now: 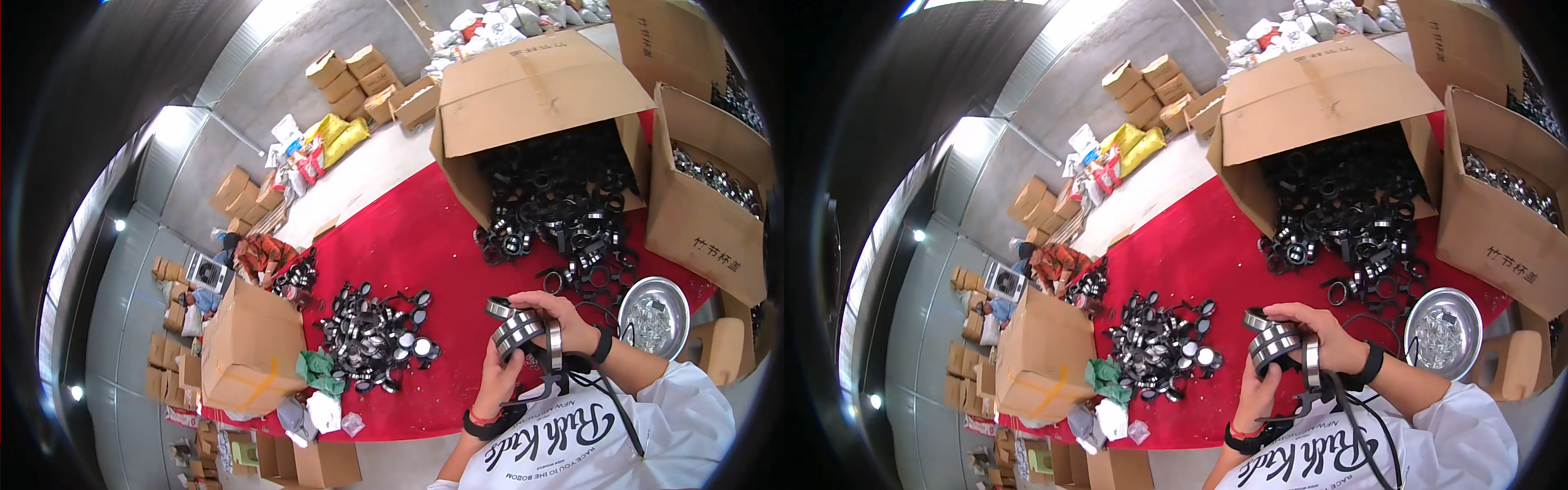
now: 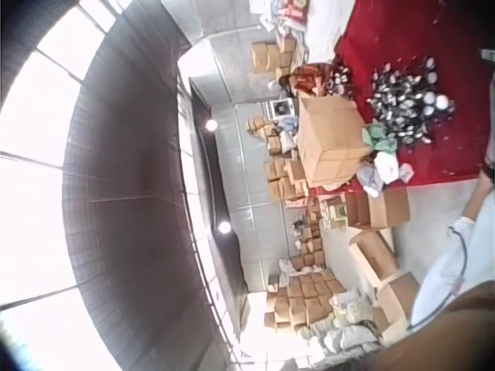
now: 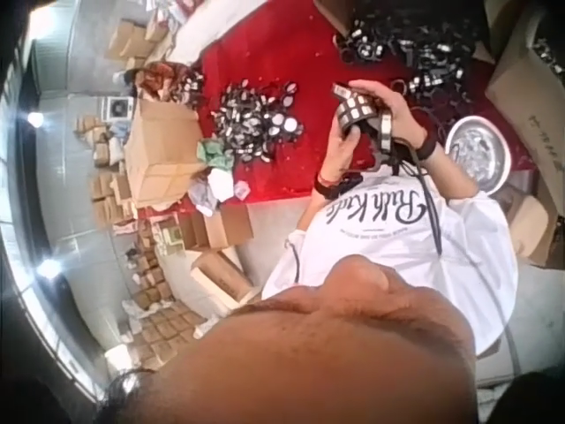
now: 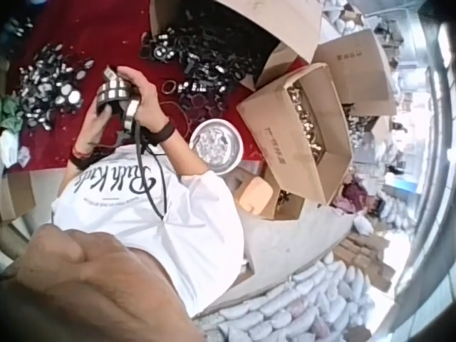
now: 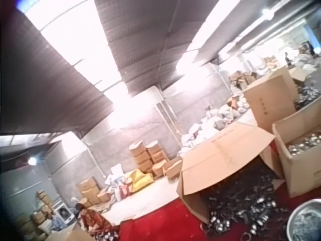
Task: Inspecting and sorting metal rings and plastic lid components in a warehouse environment.
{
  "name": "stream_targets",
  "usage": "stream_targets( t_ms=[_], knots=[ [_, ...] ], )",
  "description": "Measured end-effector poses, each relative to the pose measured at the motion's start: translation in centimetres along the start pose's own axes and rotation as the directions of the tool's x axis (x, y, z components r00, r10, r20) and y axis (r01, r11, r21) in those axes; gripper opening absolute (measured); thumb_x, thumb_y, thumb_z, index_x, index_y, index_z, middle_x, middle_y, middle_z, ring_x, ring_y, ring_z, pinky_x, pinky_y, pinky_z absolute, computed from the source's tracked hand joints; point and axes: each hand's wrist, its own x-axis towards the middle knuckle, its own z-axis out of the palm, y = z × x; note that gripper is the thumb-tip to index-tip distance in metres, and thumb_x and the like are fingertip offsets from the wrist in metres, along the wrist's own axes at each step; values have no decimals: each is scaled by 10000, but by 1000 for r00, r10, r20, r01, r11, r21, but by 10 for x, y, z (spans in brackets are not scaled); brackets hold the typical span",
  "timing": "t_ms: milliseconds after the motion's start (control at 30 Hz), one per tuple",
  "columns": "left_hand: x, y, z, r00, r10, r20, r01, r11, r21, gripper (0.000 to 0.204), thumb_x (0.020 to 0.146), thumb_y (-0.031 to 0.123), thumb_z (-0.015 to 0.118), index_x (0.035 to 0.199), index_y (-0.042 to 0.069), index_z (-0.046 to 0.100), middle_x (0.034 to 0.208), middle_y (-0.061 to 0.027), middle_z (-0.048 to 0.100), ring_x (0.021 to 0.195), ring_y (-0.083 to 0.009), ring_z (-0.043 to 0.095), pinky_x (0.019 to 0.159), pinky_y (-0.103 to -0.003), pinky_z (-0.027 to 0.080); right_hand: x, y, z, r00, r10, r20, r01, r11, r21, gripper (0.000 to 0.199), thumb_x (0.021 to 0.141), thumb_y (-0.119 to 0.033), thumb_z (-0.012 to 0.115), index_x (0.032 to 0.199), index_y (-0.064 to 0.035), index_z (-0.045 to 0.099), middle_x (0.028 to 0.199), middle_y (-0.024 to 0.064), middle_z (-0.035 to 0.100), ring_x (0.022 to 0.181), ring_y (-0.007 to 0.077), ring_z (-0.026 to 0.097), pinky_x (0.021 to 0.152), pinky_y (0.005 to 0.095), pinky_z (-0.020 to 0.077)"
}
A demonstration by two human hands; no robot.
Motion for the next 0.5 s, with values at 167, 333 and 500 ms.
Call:
stream_targets(
  t_ms=[167,333,500],
  knots=[
    [-7,5,26,993,23,-114,-8,992,127,341,822,41,572,1136,19,442,1048,-48,541,952,-111,510,849,-261,411,-21,-15,-6,998,-22,-53,24,999,24,664,669,52,659,1263,-25,373,1126,95,516,988,142,535,805,255,446],
    [-9,4,30,987,137,-86,-104,944,313,389,762,-34,576,1127,15,450,1048,-68,541,962,-129,521,823,-267,435,-36,-31,-8,988,-147,-37,134,960,-245,790,594,-7,694,1298,-26,335,1108,135,522,1006,214,548,861,312,436],
    [-3,12,35,925,376,50,-364,844,394,302,782,-9,608,1062,11,496,1082,-148,530,985,-216,541,852,-296,426,-47,-31,-7,946,-325,-12,294,870,-396,838,570,-99,753,1284,3,328,1085,153,527,982,264,543,856,342,421]
  ],
)
